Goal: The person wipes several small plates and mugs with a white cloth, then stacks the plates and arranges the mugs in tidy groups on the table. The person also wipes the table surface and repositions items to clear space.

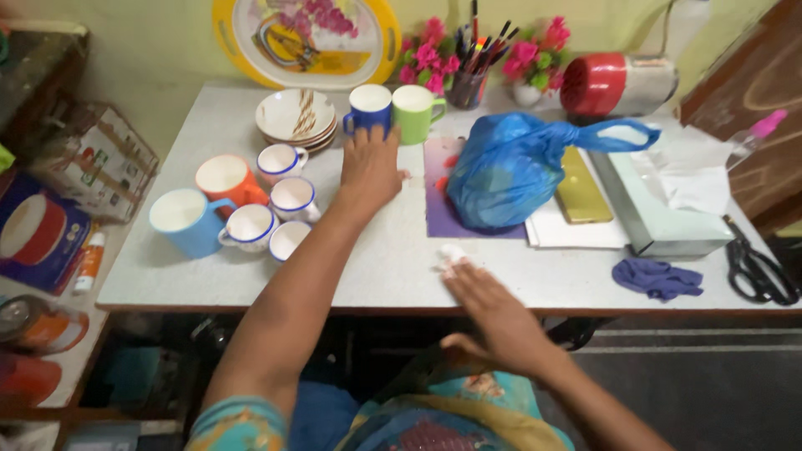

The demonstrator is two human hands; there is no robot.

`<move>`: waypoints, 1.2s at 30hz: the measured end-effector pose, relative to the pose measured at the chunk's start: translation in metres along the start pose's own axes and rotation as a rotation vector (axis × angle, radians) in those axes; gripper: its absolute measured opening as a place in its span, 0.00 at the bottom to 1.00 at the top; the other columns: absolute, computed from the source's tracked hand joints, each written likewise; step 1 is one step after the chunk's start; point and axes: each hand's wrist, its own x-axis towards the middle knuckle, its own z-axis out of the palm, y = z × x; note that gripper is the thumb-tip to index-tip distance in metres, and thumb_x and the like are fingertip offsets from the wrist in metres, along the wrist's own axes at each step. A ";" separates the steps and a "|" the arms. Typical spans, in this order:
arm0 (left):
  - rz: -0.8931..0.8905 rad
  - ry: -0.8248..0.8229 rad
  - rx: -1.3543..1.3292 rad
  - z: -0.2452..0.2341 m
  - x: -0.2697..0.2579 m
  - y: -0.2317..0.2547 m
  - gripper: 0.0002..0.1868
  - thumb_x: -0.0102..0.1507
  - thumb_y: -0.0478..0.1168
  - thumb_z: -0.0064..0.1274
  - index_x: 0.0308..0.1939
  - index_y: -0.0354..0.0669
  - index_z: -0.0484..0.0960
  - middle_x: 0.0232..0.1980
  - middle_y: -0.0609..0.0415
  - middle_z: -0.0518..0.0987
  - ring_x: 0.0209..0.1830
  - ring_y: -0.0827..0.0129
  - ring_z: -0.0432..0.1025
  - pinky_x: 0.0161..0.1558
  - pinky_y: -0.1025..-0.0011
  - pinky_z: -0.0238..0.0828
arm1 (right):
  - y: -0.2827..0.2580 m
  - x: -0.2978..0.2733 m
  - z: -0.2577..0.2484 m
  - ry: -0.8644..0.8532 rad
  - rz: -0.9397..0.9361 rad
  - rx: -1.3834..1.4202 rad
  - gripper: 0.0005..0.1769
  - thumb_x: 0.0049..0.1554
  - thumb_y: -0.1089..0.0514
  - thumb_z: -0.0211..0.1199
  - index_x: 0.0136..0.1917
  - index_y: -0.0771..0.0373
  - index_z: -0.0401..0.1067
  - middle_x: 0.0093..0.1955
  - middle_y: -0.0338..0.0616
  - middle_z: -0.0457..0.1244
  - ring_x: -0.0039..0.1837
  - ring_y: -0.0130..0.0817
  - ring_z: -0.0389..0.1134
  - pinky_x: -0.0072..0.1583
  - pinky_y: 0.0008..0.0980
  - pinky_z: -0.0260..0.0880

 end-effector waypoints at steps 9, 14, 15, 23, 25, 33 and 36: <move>-0.156 -0.178 0.143 0.075 0.087 -0.029 0.22 0.56 0.49 0.65 0.53 0.54 0.83 0.55 0.45 0.76 0.59 0.49 0.69 0.60 0.43 0.55 | -0.008 0.073 0.020 -0.145 -0.121 0.185 0.46 0.66 0.35 0.48 0.81 0.72 0.46 0.84 0.64 0.42 0.86 0.55 0.37 0.79 0.49 0.36; -0.120 -0.094 0.186 0.100 0.096 -0.046 0.07 0.62 0.39 0.56 0.43 0.51 0.86 0.44 0.47 0.82 0.48 0.53 0.77 0.55 0.44 0.63 | 0.002 0.118 0.054 -0.154 -0.110 0.126 0.43 0.68 0.36 0.43 0.81 0.72 0.46 0.84 0.64 0.41 0.86 0.55 0.35 0.80 0.51 0.34; -0.091 -0.078 0.157 0.102 0.095 -0.050 0.06 0.62 0.39 0.55 0.41 0.49 0.85 0.43 0.46 0.82 0.47 0.52 0.77 0.52 0.47 0.66 | 0.005 0.126 0.062 -0.138 -0.103 0.115 0.43 0.68 0.37 0.42 0.81 0.72 0.47 0.84 0.63 0.42 0.86 0.55 0.35 0.80 0.51 0.34; -0.081 0.006 -0.145 0.038 0.086 -0.056 0.07 0.60 0.36 0.55 0.41 0.43 0.84 0.41 0.40 0.81 0.44 0.45 0.77 0.44 0.51 0.72 | 0.025 0.191 0.097 -0.117 0.069 0.022 0.47 0.66 0.32 0.37 0.81 0.71 0.44 0.84 0.61 0.39 0.85 0.52 0.34 0.79 0.50 0.32; -0.079 0.063 -0.170 0.004 0.083 -0.055 0.05 0.62 0.36 0.55 0.40 0.41 0.84 0.40 0.39 0.81 0.44 0.44 0.76 0.44 0.51 0.71 | 0.030 0.212 0.102 -0.132 0.141 0.007 0.46 0.65 0.31 0.36 0.81 0.69 0.43 0.85 0.58 0.38 0.86 0.50 0.33 0.80 0.50 0.32; -0.096 0.270 -0.215 -0.108 0.058 -0.069 0.08 0.59 0.32 0.55 0.42 0.41 0.85 0.40 0.42 0.82 0.44 0.46 0.77 0.46 0.53 0.72 | 0.075 0.295 0.135 -0.138 0.303 -0.001 0.45 0.66 0.33 0.31 0.83 0.66 0.39 0.86 0.54 0.34 0.86 0.46 0.30 0.80 0.49 0.28; -0.115 0.233 -0.225 -0.131 0.037 -0.067 0.08 0.60 0.31 0.53 0.42 0.40 0.84 0.41 0.42 0.83 0.45 0.46 0.77 0.47 0.52 0.71 | 0.096 0.331 0.134 -0.125 0.370 0.025 0.42 0.67 0.33 0.30 0.83 0.63 0.40 0.87 0.50 0.34 0.87 0.44 0.30 0.81 0.50 0.27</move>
